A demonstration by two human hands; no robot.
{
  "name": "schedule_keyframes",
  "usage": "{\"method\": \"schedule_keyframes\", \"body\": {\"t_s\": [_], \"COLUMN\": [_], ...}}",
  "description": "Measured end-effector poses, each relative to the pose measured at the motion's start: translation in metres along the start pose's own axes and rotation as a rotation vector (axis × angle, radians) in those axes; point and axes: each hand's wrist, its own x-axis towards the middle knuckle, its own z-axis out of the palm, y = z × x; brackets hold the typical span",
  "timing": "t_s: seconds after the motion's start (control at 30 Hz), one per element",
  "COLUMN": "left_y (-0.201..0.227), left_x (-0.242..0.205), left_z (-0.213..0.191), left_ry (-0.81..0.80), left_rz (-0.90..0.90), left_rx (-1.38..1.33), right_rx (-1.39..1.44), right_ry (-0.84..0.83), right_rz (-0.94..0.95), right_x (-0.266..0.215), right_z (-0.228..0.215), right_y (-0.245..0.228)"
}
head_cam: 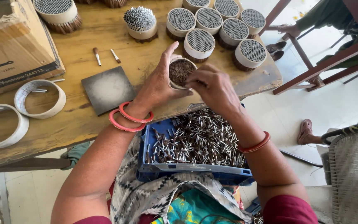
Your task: The person inserts metal pins into a cylindrical holder with a perforated top, using both hands to pick pins from a blue crate and place them into the holes. The person occasionally adjusts the holder and continues the repetitive insertion process.
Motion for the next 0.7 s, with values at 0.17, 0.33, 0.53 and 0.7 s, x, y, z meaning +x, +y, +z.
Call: {"method": "schedule_keyframes", "body": {"t_s": [0.17,0.33,0.53,0.7], "left_y": [-0.003,-0.005,-0.008,-0.013], "left_x": [0.003,0.005,0.002,0.005], "left_z": [0.001,0.001,0.002,0.004], "left_ry": [-0.006,0.004,0.002,0.035], "left_rz": [-0.003,-0.022,-0.029,-0.005], "left_rx": [-0.029,-0.041,-0.074,-0.036], "right_rx": [-0.040,0.012,0.004,0.431], "right_ry": [-0.028,0.201,0.077,0.137], "right_rz": [-0.045,-0.101,-0.153,-0.012], "right_x": [0.003,0.002,0.005,0.006], "right_z": [-0.005,-0.012,-0.004,-0.001], "right_y": [-0.003,-0.016,0.000,0.007]}}
